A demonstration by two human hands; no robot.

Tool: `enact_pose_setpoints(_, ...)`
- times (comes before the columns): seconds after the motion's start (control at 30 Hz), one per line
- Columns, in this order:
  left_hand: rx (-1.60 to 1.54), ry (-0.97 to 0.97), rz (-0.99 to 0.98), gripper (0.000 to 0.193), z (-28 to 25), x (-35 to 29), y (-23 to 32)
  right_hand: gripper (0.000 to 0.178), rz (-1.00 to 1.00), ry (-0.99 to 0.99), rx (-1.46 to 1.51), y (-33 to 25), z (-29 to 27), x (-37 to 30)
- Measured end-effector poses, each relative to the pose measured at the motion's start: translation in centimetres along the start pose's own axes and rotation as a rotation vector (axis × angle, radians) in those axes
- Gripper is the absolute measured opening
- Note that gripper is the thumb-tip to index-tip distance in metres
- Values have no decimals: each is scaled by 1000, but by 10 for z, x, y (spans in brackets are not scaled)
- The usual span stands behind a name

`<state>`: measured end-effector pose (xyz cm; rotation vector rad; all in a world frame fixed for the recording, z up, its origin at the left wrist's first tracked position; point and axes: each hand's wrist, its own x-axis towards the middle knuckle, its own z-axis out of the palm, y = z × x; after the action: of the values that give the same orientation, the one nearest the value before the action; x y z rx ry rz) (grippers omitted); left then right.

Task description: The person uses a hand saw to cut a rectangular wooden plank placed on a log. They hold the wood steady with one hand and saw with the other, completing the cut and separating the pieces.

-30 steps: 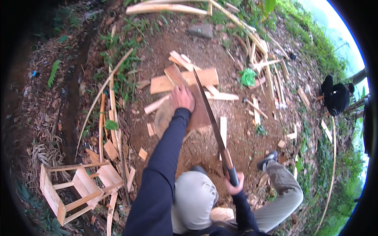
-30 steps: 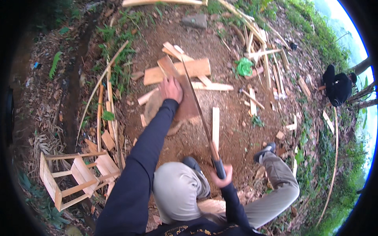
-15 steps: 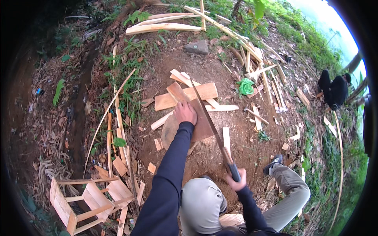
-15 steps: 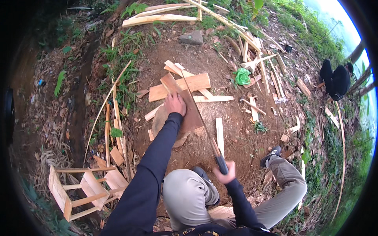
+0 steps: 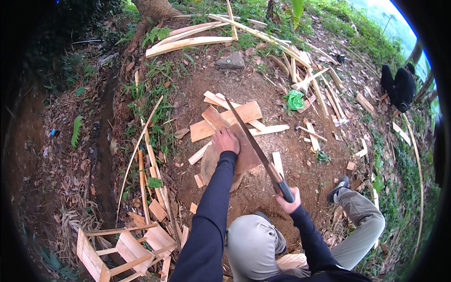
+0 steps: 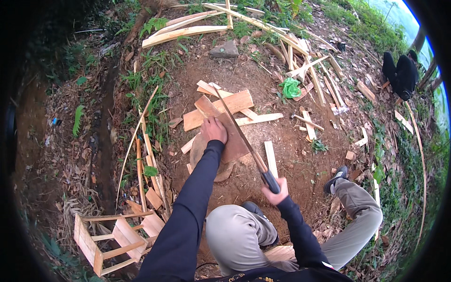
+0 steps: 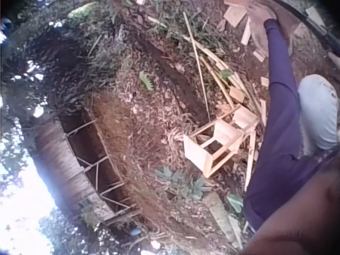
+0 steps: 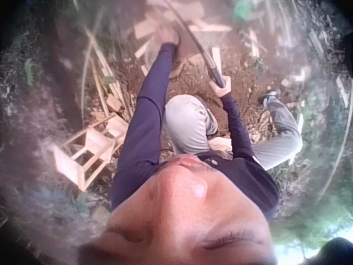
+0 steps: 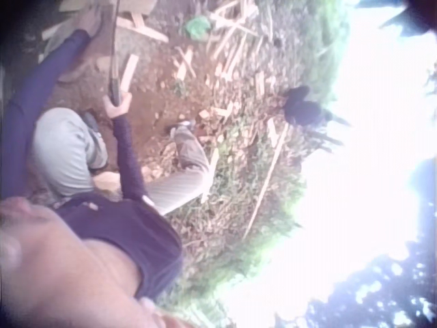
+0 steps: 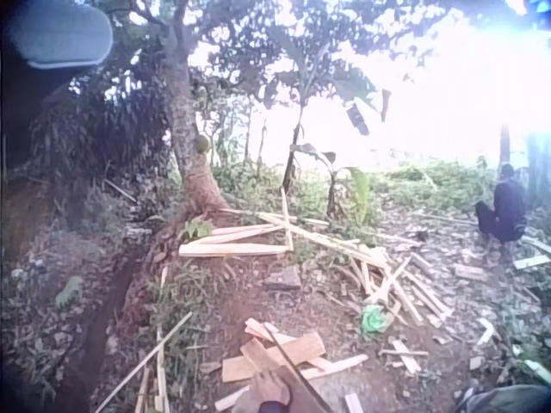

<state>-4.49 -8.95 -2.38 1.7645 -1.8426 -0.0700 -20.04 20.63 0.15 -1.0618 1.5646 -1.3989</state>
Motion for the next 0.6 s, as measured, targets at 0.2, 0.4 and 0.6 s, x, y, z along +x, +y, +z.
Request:
enact_pose_setpoints(0.2,7,41,47,24,3,-4,3,25,-34,-122,-76,-13,-38,-57)
enact_pose_setpoints(0.4,-14,13,12,23,2,1,3,25,-41,-75,-30,-16,-10,-5)
enact_pose_setpoints(0.6,0,3,38,23,1,-3,5,20,-33,-145,-119,-3,-41,-53)
